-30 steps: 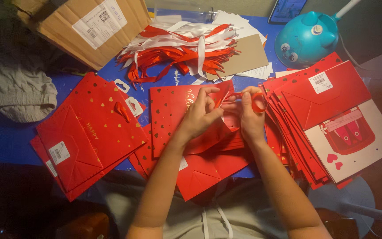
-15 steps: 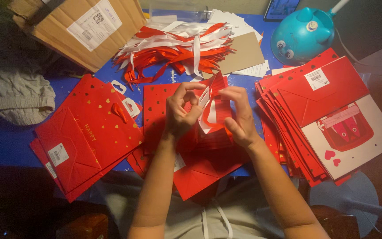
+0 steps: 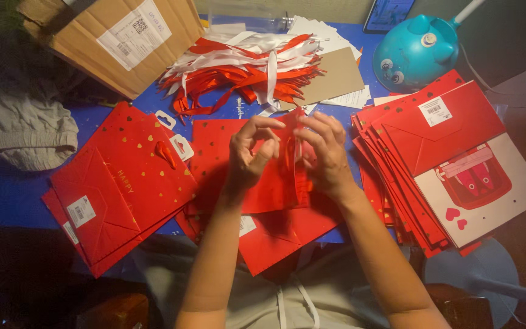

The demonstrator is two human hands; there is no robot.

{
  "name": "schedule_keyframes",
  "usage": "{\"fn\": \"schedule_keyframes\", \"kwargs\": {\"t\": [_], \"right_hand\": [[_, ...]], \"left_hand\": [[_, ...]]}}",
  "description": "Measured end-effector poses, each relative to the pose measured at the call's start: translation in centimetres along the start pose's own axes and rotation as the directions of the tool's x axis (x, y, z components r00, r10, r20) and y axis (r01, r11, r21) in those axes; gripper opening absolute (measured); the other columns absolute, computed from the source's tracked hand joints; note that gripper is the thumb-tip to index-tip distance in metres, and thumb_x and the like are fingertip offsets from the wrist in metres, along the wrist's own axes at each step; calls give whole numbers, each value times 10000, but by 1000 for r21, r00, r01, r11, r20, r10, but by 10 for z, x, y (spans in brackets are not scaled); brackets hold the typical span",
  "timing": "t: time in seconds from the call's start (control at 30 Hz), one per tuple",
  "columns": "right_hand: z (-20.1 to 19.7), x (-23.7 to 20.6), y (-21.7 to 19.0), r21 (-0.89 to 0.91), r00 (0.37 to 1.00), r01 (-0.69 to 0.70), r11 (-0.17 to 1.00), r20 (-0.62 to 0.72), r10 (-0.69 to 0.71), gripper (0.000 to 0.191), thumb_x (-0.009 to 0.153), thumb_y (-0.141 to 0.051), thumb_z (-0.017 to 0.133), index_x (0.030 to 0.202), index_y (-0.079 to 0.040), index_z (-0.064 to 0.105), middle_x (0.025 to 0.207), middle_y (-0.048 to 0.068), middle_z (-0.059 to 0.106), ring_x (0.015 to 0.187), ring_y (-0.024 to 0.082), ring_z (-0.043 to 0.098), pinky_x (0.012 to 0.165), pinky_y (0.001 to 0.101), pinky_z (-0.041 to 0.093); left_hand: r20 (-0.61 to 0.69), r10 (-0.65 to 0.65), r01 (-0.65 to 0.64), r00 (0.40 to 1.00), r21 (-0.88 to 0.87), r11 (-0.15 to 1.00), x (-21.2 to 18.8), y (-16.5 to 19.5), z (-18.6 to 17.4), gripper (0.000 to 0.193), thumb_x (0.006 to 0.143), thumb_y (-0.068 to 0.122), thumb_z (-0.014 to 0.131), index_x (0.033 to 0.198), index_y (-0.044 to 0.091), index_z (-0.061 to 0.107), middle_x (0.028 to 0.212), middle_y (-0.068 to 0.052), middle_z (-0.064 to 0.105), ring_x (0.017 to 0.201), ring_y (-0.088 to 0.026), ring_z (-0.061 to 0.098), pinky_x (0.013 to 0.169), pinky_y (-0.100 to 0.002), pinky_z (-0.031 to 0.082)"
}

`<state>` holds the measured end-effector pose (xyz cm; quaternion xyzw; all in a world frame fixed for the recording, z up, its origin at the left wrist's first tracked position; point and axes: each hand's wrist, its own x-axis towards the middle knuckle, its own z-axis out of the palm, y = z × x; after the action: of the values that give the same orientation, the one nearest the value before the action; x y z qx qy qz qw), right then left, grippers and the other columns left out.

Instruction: The person assembles red Valentine's Day gift bags by threading red ribbons through the bag handles and tying them. The person handles multiple bags and ribbons, working at a blue table with stacks of bags and ribbons nearby.

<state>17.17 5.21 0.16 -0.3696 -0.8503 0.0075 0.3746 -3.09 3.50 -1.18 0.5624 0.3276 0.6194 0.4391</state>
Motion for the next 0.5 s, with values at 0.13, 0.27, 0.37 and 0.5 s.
{"fn": "schedule_keyframes", "kwargs": {"t": [0.13, 0.27, 0.37, 0.5], "right_hand": [[6, -9, 10, 201, 993, -22, 979, -109, 45, 359, 788, 56, 794, 1074, -68, 615, 1175, 45, 658, 1141, 260, 647, 1009, 422, 545], [8, -14, 17, 221, 932, -177, 959, -276, 235, 313, 864, 136, 750, 1058, -64, 609, 1190, 74, 708, 1037, 197, 704, 753, 323, 592], [2, -19, 19, 344, 880, -186, 921, -359, 312, 334, 859, 106, 739, 1087, -64, 564, 1286, 168, 622, 1149, 249, 670, 824, 340, 605], [1, -18, 20, 415, 889, -5, 910, -414, 194, 523, 773, -87, 859, 1132, -50, 481, 1311, 181, 601, 1245, 286, 614, 1003, 431, 546]], "left_hand": [[-309, 85, -49, 947, 122, 991, 3, -6, -8, 129, 1078, 113, 556, 1098, 29, 653, 772, -35, 604, 682, -101, 573, 669, -269, 492], [-598, 286, -122, 749, 300, 946, -4, 3, -26, 142, 1043, 118, 546, 1103, 1, 598, 887, -93, 645, 644, -117, 558, 637, -279, 487], [-624, 428, -184, 653, 417, 890, -11, 20, -29, 110, 1069, 125, 531, 1078, 16, 548, 939, -116, 659, 650, -140, 550, 729, -329, 505], [-461, 548, -289, 698, 519, 805, -22, 65, -13, 113, 1089, 173, 520, 1114, 64, 536, 760, -12, 559, 614, -121, 536, 826, -394, 580]]}}
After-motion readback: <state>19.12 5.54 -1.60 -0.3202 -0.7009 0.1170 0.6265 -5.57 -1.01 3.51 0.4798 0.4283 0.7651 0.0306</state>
